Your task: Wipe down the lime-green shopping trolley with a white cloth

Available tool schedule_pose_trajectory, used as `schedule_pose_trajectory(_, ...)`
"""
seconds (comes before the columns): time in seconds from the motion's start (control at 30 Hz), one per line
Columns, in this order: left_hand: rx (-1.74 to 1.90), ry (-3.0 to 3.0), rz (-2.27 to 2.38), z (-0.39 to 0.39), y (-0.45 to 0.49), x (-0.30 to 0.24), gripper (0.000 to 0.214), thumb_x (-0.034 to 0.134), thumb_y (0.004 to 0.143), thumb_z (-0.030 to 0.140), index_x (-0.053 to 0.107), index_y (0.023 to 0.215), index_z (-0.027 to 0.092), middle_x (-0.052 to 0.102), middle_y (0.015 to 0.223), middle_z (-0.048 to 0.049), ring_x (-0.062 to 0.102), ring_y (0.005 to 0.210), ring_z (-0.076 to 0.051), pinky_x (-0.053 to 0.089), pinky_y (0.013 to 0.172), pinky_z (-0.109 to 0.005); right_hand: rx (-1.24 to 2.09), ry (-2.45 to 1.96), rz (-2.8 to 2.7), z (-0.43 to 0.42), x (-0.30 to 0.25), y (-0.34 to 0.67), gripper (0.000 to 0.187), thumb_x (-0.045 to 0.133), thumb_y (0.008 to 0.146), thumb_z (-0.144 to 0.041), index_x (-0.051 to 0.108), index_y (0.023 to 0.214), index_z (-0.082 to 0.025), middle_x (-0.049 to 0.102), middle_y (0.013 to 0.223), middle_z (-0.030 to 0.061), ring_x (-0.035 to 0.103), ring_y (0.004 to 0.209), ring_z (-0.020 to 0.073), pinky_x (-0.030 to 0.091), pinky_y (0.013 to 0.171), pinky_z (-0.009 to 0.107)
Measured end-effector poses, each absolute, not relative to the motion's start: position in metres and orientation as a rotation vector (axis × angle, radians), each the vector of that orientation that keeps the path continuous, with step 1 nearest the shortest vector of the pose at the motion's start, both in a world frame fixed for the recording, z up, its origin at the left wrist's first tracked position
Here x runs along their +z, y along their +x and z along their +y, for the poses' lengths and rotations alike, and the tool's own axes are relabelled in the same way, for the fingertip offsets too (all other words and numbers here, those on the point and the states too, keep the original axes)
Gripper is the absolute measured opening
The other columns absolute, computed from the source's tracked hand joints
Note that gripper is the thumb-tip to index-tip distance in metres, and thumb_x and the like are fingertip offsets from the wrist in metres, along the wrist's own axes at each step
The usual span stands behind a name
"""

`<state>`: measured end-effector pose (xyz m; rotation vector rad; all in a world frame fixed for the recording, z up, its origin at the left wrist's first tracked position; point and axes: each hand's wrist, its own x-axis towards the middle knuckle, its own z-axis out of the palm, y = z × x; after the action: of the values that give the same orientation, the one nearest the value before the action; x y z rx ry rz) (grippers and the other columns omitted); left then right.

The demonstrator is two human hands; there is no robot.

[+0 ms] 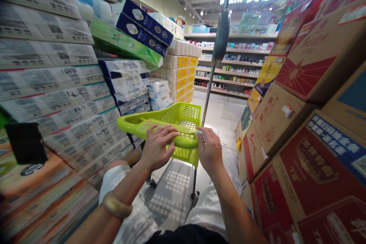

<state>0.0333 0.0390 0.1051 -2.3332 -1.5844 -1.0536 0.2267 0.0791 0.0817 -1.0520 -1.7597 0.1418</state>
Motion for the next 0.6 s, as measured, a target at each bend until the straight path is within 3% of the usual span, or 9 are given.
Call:
schedule_pose_trajectory(0.23,-1.128,-2.331,-1.581,0.038,0.019,0.108,0.022,0.05,0.083,0.027,0.069,0.093,0.027,0.073,0.104,0.0015,0.057,0.116,-0.023,0.02,0.108,-0.048,0.412,-0.96,-1.498,0.065,0.06,0.218,0.027,0.045,0.096,-0.037,0.062,0.11,-0.02,0.067,0.107,0.0073,0.062,0.101,0.0206,0.048,0.087,0.034)
schedule_pose_trajectory(0.43,-1.199,-2.334,-1.584,0.033,-0.006,0.109,0.033,0.041,0.089,0.029,0.072,0.08,0.027,0.075,0.093,0.0019,0.061,0.11,-0.022,0.023,0.105,-0.048,0.532,-0.882,-1.378,0.059,0.042,0.201,0.026,0.051,0.094,-0.038,0.064,0.107,-0.02,0.066,0.105,0.0071,0.061,0.101,0.0207,0.047,0.091,0.036)
schedule_pose_trajectory(0.6,-1.155,-2.339,-1.627,0.027,-0.017,0.114,0.039,0.038,0.091,0.03,0.072,0.073,0.027,0.076,0.089,0.001,0.064,0.104,-0.022,0.026,0.105,-0.05,0.718,-0.938,-1.2,0.067,0.029,0.193,0.034,0.058,0.088,-0.046,0.064,0.107,-0.018,0.067,0.1,0.0073,0.062,0.091,0.0199,0.049,0.083,0.034)
